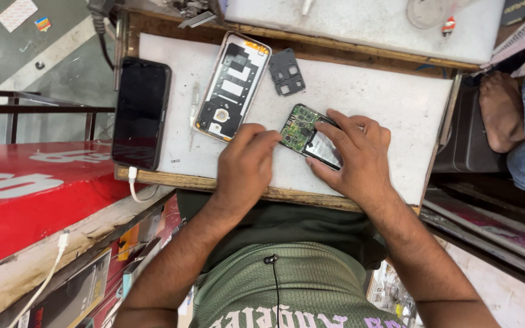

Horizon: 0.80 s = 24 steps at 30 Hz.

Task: The person works at a repair bench on a disassembled smartphone, manipulating the exposed logic board seated in the phone frame. They pick at components on the board, then apply liquid from a bottle onto a brush and scrub the board and battery area with the brush.

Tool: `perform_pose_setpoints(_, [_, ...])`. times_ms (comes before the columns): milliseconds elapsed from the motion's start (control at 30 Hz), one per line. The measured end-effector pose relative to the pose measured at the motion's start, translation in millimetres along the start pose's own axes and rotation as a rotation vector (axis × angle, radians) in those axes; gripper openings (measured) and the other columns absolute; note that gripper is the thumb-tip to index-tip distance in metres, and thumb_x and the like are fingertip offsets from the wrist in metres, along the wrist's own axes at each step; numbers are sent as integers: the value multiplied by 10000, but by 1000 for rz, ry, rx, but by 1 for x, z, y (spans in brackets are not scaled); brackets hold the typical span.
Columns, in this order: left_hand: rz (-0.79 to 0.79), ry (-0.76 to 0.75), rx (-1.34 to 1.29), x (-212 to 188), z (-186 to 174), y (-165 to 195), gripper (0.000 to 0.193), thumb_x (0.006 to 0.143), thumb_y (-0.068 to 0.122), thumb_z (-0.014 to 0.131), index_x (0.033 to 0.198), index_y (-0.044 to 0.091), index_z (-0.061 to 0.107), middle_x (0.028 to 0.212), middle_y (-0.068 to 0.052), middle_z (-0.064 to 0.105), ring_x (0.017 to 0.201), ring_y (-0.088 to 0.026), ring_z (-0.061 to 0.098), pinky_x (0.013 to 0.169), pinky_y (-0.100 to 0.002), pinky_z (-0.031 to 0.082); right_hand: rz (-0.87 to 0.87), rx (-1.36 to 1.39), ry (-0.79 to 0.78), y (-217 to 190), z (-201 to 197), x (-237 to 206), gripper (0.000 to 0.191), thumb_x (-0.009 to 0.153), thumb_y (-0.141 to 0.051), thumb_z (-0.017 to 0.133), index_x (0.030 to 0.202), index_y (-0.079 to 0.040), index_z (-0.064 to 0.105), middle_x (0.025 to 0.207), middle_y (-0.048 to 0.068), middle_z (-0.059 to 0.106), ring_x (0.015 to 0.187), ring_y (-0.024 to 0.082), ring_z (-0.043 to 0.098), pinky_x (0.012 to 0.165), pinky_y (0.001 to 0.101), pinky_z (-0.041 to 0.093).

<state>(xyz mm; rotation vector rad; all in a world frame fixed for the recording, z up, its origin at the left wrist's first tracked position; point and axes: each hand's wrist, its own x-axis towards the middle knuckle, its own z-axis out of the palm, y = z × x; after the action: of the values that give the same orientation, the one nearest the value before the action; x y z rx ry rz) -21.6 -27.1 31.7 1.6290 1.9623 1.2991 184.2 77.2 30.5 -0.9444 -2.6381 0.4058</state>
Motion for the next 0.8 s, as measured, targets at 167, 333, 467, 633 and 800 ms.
perform_pose_setpoints(167, [-40, 27, -93, -9, -2, -6, 124, 969, -15, 703, 1088, 20, 711, 1019, -120, 727, 893, -282, 750, 735, -360, 603, 8, -27, -51, -10, -11, 5, 711, 790, -375, 885, 1418, -174, 620, 1498, 73, 593, 1180, 274, 543, 981, 477, 355])
perform_pose_setpoints(333, [-85, 53, -132, -13, 2, -13, 110, 980, 0, 700, 1088, 13, 693, 993, -127, 750, 871, -250, 757, 740, -340, 604, 53, 81, -146, -14, -28, 24, 892, 687, -359, 919, 1476, -149, 559, 1293, 120, 649, 1037, 298, 541, 913, 447, 410])
perform_pose_setpoints(467, [-159, 35, -208, -16, 3, -18, 103, 1039, 47, 656, 1135, 14, 641, 1007, -108, 767, 909, -191, 779, 766, -300, 631, 323, 378, -273, 2, -30, 31, 802, 795, -281, 881, 1509, -213, 521, 975, 55, 668, 879, 186, 620, 771, 312, 522])
perform_pose_setpoints(633, [-258, 51, -330, -21, 2, -22, 209, 1053, 83, 613, 1240, -10, 606, 1070, -117, 767, 985, -177, 772, 789, -277, 637, 435, 1046, -138, 30, -22, 18, 294, 1103, -102, 715, 1366, 8, 640, 978, 101, 658, 845, 141, 583, 803, 282, 538])
perform_pose_setpoints(800, [-275, 58, -388, -21, -1, -21, 129, 1079, 70, 604, 1178, 11, 663, 1041, -96, 774, 825, -142, 733, 749, -265, 605, 589, 1770, 51, 32, -7, 11, 368, 996, 49, 556, 1331, 50, 403, 1168, 206, 676, 1032, 259, 735, 930, 395, 626])
